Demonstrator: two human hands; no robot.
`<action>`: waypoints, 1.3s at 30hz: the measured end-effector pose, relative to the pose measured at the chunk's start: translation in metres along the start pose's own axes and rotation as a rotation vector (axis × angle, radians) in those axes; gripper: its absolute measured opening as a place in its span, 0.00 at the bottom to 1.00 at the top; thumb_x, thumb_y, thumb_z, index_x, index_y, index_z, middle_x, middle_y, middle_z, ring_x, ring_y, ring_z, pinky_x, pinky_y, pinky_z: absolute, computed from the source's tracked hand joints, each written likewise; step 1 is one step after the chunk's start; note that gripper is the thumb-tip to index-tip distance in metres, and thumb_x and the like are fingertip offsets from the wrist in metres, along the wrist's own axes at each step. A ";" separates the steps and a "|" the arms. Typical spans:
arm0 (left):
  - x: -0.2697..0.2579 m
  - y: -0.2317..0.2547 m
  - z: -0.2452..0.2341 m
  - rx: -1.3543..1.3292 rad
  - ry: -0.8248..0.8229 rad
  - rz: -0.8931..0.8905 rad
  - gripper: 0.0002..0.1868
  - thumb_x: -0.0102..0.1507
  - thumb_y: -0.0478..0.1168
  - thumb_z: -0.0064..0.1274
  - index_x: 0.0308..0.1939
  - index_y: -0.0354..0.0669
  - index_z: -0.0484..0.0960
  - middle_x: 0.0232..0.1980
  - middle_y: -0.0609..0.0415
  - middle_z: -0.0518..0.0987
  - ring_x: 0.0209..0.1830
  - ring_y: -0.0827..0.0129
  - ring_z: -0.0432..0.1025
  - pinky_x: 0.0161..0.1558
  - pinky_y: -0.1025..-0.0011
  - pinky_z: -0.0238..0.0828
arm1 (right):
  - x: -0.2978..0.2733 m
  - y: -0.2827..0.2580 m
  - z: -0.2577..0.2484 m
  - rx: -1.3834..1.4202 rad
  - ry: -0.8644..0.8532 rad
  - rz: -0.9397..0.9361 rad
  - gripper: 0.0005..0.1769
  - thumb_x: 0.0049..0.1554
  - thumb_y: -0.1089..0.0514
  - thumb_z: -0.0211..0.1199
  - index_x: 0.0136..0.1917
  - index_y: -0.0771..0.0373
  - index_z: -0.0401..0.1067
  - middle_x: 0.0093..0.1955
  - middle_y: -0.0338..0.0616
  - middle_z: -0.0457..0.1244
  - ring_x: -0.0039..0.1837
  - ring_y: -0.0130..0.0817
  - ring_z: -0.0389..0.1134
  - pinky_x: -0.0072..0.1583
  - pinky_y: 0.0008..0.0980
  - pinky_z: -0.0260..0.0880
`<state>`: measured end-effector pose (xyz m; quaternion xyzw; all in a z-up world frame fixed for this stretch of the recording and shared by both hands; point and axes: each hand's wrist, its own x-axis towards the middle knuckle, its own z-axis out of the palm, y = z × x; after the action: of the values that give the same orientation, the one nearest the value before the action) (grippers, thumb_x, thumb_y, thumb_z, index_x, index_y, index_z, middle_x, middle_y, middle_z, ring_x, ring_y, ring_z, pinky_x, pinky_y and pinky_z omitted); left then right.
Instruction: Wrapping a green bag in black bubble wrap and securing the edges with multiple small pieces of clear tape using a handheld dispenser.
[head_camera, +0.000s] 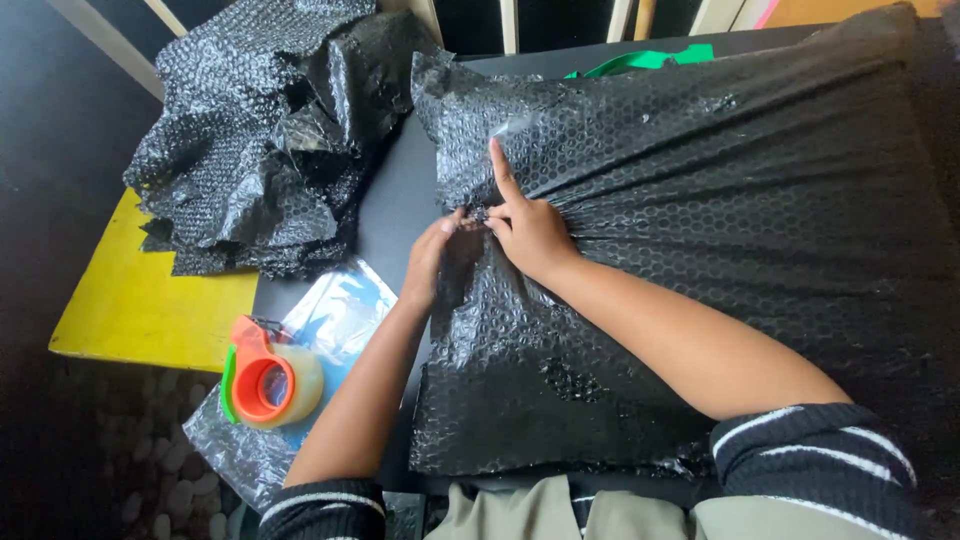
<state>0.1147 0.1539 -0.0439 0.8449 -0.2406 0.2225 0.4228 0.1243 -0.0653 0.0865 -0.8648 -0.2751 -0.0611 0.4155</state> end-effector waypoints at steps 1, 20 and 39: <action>0.014 0.032 -0.011 -0.225 0.075 -0.183 0.21 0.74 0.49 0.40 0.50 0.35 0.82 0.54 0.38 0.82 0.61 0.44 0.73 0.64 0.51 0.66 | 0.001 0.001 0.000 -0.029 -0.016 0.007 0.57 0.59 0.64 0.64 0.87 0.44 0.31 0.48 0.54 0.74 0.54 0.51 0.76 0.58 0.49 0.75; 0.048 0.157 -0.082 0.318 -0.259 -0.077 0.29 0.64 0.40 0.59 0.70 0.55 0.75 0.66 0.46 0.76 0.56 0.41 0.73 0.55 0.47 0.71 | -0.002 -0.010 -0.013 -0.021 -0.127 -0.026 0.68 0.54 0.63 0.72 0.86 0.51 0.21 0.55 0.58 0.72 0.62 0.55 0.73 0.63 0.52 0.72; 0.013 0.100 -0.044 0.567 -0.224 0.109 0.28 0.73 0.59 0.33 0.68 0.54 0.77 0.61 0.59 0.79 0.58 0.58 0.64 0.63 0.54 0.53 | 0.004 -0.004 -0.019 0.307 0.046 -0.008 0.47 0.55 0.59 0.65 0.82 0.39 0.51 0.40 0.38 0.74 0.51 0.38 0.77 0.58 0.39 0.76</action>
<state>0.0579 0.1341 0.0483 0.9343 -0.2590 0.2084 0.1284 0.1275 -0.0758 0.1023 -0.7884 -0.2752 -0.0397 0.5488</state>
